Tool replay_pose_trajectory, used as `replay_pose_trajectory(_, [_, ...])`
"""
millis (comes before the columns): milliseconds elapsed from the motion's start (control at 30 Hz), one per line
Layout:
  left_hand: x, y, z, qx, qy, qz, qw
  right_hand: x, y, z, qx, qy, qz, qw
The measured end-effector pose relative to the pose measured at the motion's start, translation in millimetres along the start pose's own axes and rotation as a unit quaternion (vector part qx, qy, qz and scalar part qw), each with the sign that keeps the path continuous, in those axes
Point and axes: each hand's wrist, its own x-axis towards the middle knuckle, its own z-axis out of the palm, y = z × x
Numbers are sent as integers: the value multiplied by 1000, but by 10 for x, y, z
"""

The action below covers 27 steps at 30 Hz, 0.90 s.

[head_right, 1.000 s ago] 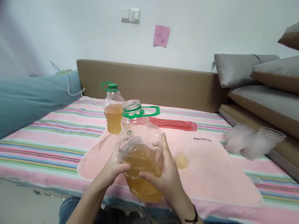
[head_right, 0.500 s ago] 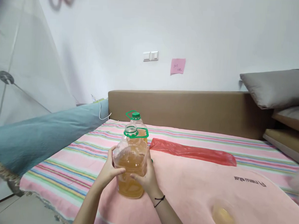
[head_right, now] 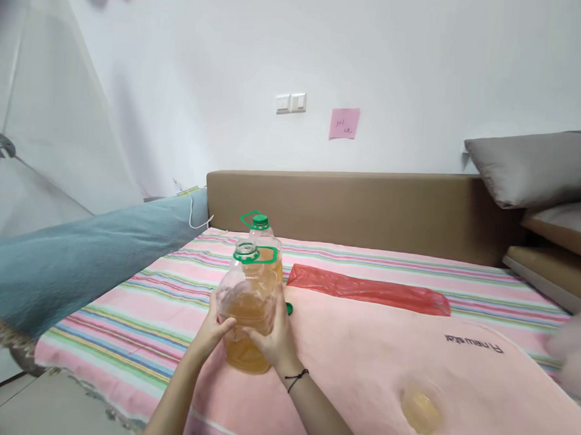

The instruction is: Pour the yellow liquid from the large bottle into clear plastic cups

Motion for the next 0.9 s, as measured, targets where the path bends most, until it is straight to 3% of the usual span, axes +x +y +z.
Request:
replay_pose_trajectory(100, [13,-32,1,10,21,-1,1000,-7,-217,-177,-103,3,7,995])
replay_pose_trajectory(200, [-6,-44,25,32,46,11,998,-21,-494,-642,-199,-1,-26,980])
replay_pose_trajectory(300, [-30,-45,73,53,74,29,995,-65,-741,-1411,-287,61,-44,955])
replay_pose_trajectory(433, [-65,-3,135,71,103,57,991,-288,-896,-2619,-325,172,41,929])
replay_pose_trajectory(500, [-92,58,153,78,118,87,986,-496,-889,-3100,-318,173,100,927])
replay_pose_trajectory(567, [-135,151,183,105,157,162,969,-744,-847,-3398,-309,167,143,925])
replay_pose_trajectory(633, [-204,267,269,143,208,267,930,-983,-789,-3500,-284,138,182,931])
replay_pose_trajectory(700, [-311,387,452,140,228,350,898,-1157,-723,-3452,-250,98,207,941])
replay_pose_trajectory(733, [-380,444,585,114,219,374,894,-1212,-688,-3395,-231,79,213,946])
replay_pose_trajectory(767, [-460,495,742,68,182,371,908,-1246,-651,-3329,-213,62,217,951])
replay_pose_trajectory(833, [-632,579,1098,-75,72,281,954,-1268,-575,-3195,-178,38,222,958])
replay_pose_trajectory(867, [-715,610,1278,-166,8,183,969,-1268,-537,-3138,-164,31,225,960])
replay_pose_trajectory(900, [-790,634,1444,-249,-70,56,964,-1267,-499,-3092,-153,26,227,961])
